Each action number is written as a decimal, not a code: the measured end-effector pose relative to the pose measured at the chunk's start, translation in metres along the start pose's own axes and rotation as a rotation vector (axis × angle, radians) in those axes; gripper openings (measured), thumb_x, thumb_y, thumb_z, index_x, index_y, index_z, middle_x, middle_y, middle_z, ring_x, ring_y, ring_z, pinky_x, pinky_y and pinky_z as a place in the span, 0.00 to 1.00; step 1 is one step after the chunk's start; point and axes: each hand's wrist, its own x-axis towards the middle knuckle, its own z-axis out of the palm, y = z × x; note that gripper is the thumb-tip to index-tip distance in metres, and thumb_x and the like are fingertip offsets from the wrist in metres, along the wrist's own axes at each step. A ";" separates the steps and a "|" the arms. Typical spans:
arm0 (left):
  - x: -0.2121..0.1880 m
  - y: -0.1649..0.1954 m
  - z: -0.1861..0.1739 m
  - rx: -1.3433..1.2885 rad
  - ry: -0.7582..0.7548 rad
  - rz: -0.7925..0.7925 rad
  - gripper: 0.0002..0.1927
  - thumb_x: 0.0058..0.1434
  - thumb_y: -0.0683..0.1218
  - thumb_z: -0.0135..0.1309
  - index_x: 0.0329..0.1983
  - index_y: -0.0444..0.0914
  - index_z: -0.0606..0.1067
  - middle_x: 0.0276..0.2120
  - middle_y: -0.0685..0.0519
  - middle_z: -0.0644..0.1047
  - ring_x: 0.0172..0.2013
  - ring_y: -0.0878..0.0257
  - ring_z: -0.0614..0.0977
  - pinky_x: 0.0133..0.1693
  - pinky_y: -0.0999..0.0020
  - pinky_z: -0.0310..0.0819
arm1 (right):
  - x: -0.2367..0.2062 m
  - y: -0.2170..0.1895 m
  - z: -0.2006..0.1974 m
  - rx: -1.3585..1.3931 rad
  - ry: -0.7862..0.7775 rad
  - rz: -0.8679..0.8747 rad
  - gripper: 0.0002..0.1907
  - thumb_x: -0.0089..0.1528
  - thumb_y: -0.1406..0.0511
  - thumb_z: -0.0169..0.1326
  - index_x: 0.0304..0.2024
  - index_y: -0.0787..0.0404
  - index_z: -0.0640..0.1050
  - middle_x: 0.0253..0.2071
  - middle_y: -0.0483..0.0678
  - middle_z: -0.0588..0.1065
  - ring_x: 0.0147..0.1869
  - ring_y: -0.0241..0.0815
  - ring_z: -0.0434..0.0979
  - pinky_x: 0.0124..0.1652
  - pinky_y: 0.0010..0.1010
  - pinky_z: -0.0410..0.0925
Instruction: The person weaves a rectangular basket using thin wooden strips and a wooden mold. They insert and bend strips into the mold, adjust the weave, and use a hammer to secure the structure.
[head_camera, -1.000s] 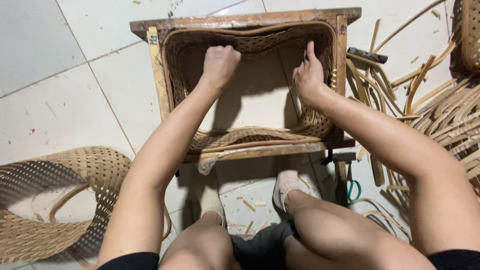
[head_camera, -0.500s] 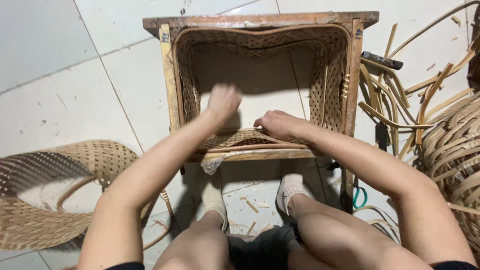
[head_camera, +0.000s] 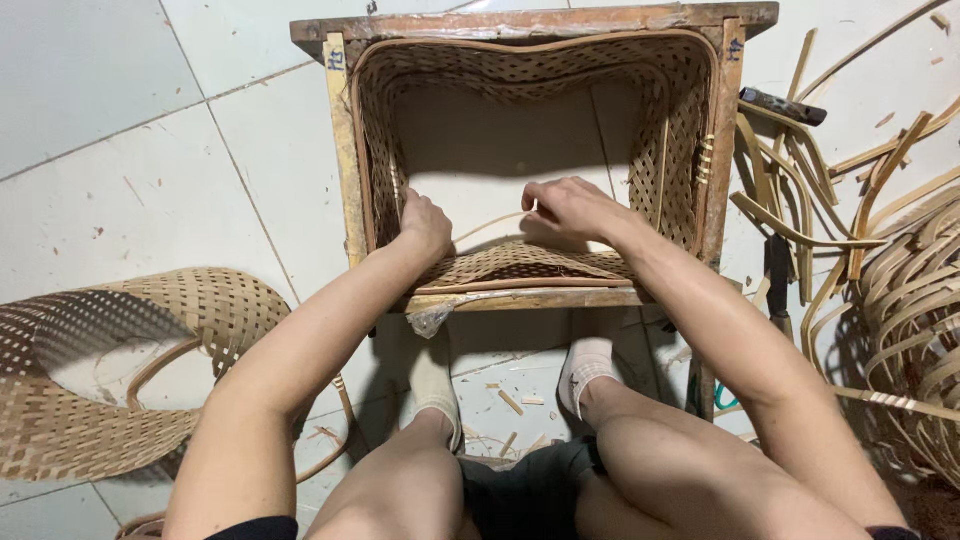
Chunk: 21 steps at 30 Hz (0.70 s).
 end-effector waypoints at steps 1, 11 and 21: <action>-0.001 -0.001 0.000 -0.001 -0.009 -0.003 0.24 0.69 0.60 0.51 0.57 0.40 0.79 0.54 0.48 0.80 0.57 0.53 0.78 0.66 0.45 0.57 | 0.000 0.000 -0.001 -0.013 -0.027 0.014 0.12 0.69 0.58 0.48 0.50 0.56 0.76 0.29 0.51 0.78 0.26 0.41 0.72 0.31 0.37 0.71; -0.019 0.001 -0.028 -1.170 -0.134 0.606 0.26 0.58 0.39 0.49 0.60 0.50 0.78 0.58 0.58 0.80 0.58 0.65 0.80 0.61 0.61 0.71 | -0.014 0.010 0.031 -0.087 -0.115 -0.267 0.17 0.53 0.68 0.60 0.46 0.60 0.84 0.43 0.50 0.80 0.45 0.45 0.81 0.43 0.32 0.78; -0.059 -0.040 -0.138 -0.700 1.111 0.171 0.13 0.71 0.43 0.55 0.57 0.45 0.75 0.49 0.46 0.77 0.49 0.52 0.79 0.45 0.56 0.77 | -0.002 -0.029 -0.043 -0.012 0.004 -0.177 0.11 0.65 0.64 0.51 0.38 0.63 0.82 0.43 0.56 0.80 0.44 0.52 0.83 0.46 0.40 0.76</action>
